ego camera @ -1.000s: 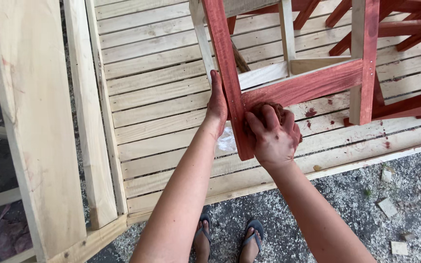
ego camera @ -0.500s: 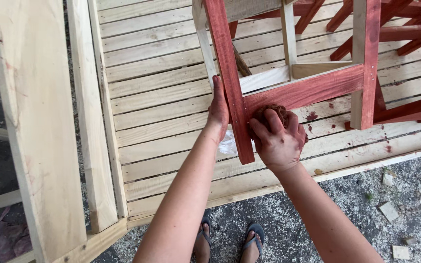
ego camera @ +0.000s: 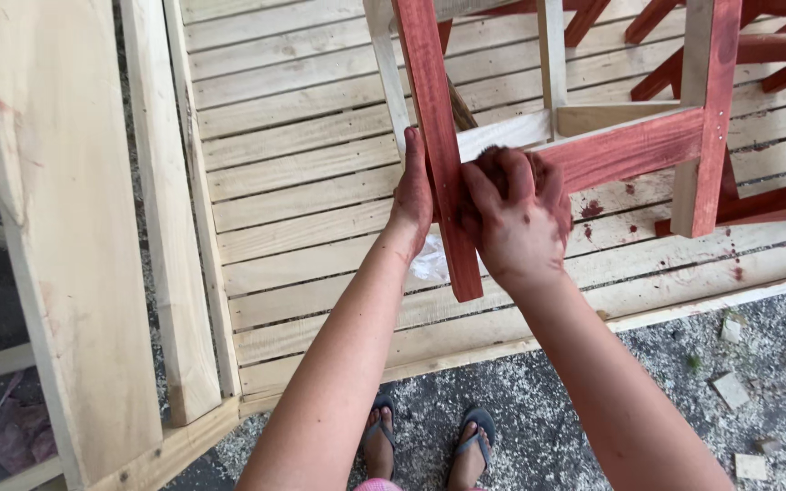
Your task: The person applies a red stain to unfinished wooden stools using a cloth, wiping the stain across the seat edges, legs, and stretchers. They rotate and reposition each stool to reach the underside and inner frame, working through several stools on an outdoor wooden platform.
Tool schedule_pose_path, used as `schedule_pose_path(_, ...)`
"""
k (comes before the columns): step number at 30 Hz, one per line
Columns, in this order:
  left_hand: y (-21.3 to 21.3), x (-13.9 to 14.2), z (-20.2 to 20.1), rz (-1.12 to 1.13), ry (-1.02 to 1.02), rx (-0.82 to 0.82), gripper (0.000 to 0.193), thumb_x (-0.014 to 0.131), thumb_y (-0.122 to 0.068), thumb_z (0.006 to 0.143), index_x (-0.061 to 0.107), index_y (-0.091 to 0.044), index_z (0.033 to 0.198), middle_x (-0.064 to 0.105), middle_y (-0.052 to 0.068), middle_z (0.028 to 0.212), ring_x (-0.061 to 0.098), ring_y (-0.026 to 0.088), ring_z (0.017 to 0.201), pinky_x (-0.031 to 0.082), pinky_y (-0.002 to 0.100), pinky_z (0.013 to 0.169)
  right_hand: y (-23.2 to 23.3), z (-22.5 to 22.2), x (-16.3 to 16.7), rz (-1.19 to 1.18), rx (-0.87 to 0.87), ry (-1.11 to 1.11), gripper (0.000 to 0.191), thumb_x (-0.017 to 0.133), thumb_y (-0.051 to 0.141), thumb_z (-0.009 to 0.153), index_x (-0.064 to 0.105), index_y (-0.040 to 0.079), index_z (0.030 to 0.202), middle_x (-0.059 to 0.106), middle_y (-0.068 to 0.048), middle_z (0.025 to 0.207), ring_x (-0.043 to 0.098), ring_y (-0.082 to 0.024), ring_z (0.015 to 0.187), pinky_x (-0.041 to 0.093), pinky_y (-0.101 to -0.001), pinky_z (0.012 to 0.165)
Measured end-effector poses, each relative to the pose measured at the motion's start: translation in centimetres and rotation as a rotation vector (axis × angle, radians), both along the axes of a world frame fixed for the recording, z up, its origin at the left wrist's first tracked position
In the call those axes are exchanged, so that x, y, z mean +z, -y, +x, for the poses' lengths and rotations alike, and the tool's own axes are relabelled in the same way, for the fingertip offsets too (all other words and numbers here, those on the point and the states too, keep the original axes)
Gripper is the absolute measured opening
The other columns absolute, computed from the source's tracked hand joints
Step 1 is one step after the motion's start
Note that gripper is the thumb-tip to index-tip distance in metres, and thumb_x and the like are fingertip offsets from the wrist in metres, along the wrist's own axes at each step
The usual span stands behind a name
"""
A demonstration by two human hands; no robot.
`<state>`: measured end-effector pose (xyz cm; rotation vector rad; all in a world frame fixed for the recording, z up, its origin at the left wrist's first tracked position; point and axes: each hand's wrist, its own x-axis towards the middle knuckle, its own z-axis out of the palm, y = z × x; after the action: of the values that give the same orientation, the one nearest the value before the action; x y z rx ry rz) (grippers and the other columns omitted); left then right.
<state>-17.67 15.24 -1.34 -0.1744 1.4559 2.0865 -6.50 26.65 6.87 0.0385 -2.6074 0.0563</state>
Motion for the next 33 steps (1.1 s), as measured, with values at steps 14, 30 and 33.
schedule_pose_path(14,0.0,0.0,0.1,0.116,0.0,-0.003,0.108,0.025,-0.088,0.084,0.042,-0.007,0.155,0.054,0.014,0.153,0.051,0.026,0.139,0.036,0.039,0.117,0.3,-0.4,-0.1,-0.016,0.061,-0.072,0.031,0.078,0.025,0.083,0.074,0.028,0.113,0.06,-0.003,0.133,0.058,-0.04,0.118,0.055,-0.0505,0.092)
schedule_pose_path(30,-0.6,0.0,0.2,-0.052,0.049,0.148,0.108,0.021,-0.09,0.081,0.049,-0.008,0.146,0.057,0.012,0.145,0.054,0.024,0.135,0.037,0.038,0.114,-11.4,-1.5,-2.7,0.099,-0.084,-0.141,0.019,0.079,0.033,0.099,0.073,0.027,0.116,0.062,0.0,0.126,0.063,-0.021,0.119,0.058,-0.0423,0.1)
schedule_pose_path(33,-0.5,-0.5,0.0,0.014,0.044,0.144,0.107,0.024,-0.09,0.082,0.054,-0.006,0.139,0.061,0.014,0.142,0.057,0.024,0.132,0.04,0.039,0.113,-17.2,-2.1,-2.2,-0.163,-0.433,-0.052,0.013,0.075,0.03,0.103,0.076,0.029,0.115,0.06,-0.012,0.133,0.062,-0.037,0.116,0.059,-0.0523,0.079)
